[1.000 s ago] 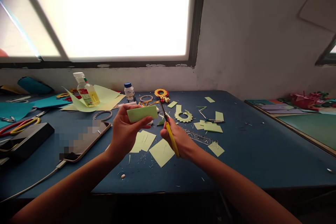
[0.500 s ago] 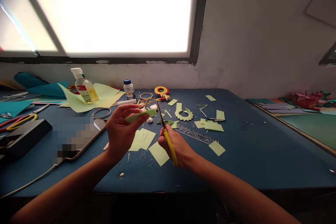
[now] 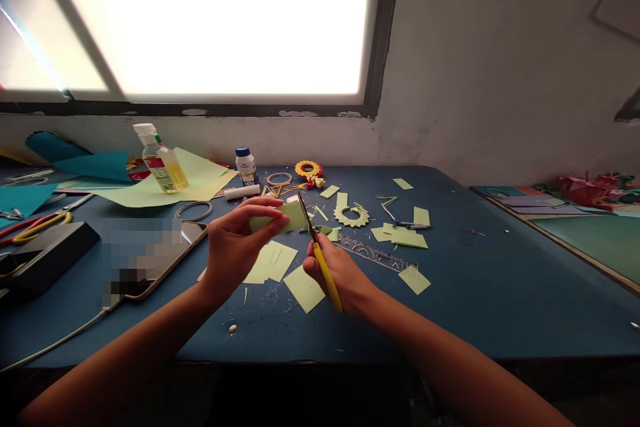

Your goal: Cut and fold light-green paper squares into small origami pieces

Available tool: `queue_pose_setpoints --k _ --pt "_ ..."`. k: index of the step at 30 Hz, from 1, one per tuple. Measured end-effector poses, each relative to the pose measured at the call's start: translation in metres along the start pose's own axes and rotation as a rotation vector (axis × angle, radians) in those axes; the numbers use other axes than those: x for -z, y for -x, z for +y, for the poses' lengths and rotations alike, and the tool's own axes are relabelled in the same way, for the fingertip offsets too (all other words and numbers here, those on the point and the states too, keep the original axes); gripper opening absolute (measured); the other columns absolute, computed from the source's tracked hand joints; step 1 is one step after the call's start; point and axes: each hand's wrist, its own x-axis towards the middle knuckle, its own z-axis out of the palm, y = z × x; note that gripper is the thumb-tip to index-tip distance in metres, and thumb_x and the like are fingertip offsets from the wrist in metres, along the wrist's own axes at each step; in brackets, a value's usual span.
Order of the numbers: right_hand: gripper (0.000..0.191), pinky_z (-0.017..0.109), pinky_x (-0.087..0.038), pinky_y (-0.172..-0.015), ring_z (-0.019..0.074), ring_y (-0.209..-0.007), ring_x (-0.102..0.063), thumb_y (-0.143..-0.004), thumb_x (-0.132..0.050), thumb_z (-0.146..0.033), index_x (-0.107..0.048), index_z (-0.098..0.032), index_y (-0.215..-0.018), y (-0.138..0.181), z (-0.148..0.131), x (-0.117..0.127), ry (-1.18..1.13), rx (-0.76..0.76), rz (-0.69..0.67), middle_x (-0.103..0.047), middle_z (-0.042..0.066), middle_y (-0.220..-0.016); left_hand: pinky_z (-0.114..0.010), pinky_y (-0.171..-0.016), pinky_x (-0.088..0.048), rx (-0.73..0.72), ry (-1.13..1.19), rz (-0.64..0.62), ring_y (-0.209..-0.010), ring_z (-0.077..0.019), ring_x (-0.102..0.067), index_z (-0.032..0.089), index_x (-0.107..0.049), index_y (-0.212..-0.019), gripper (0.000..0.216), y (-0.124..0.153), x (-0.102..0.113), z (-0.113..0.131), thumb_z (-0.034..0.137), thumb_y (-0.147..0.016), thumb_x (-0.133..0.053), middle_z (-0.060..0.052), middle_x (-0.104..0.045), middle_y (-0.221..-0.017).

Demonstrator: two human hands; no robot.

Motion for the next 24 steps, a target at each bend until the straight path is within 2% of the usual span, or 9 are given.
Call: queue_pose_setpoints --k 4,10,18,24 --pt "0.058 0.029 -0.041 -0.058 0.0152 -0.062 -0.041 -0.077 -0.032 -0.079 -0.042 -0.022 -0.085 -0.0004 0.0005 0.0006 0.003 0.008 -0.008 -0.048 0.001 -0.076 -0.033 -0.083 -0.054 -0.032 -0.019 -0.018 -0.092 -0.0189 -0.063 0.021 -0.073 -0.081 0.01 -0.0001 0.0008 0.0015 0.023 -0.071 -0.073 -0.003 -0.069 -0.092" --pt "0.059 0.028 -0.039 -0.056 0.0146 -0.06 -0.04 -0.076 -0.032 -0.079 -0.043 -0.021 -0.084 0.0003 0.0022 -0.0004 -0.008 0.007 -0.023 -0.047 0.0 -0.072 -0.03 -0.079 -0.054 -0.091 -0.041 0.033 -0.088 -0.0166 -0.063 0.022 -0.073 -0.085 0.013 0.0006 0.0008 -0.0001 0.019 -0.072 -0.073 -0.003 -0.067 -0.092" --pt "0.064 0.028 -0.039 -0.055 0.0138 -0.059 -0.039 -0.073 -0.028 -0.082 -0.043 -0.021 -0.081 0.0006 0.0006 0.0003 -0.015 0.006 -0.039 -0.045 -0.001 -0.07 -0.031 -0.081 -0.053 -0.14 -0.062 0.042 -0.089 -0.0182 -0.062 0.021 -0.072 -0.084 0.012 0.001 0.0012 -0.0001 0.018 -0.072 -0.072 -0.003 -0.066 -0.091" --pt "0.067 0.026 -0.038 -0.055 0.0125 -0.058 -0.037 -0.07 -0.026 -0.084 -0.043 -0.021 -0.08 0.0014 0.0004 0.0015 -0.029 0.013 -0.041 -0.044 -0.002 -0.069 -0.029 -0.079 -0.053 -0.173 -0.078 0.042 -0.086 -0.0159 -0.062 0.021 -0.072 -0.085 0.015 -0.0001 0.0031 -0.0005 0.015 -0.072 -0.073 -0.003 -0.066 -0.09"
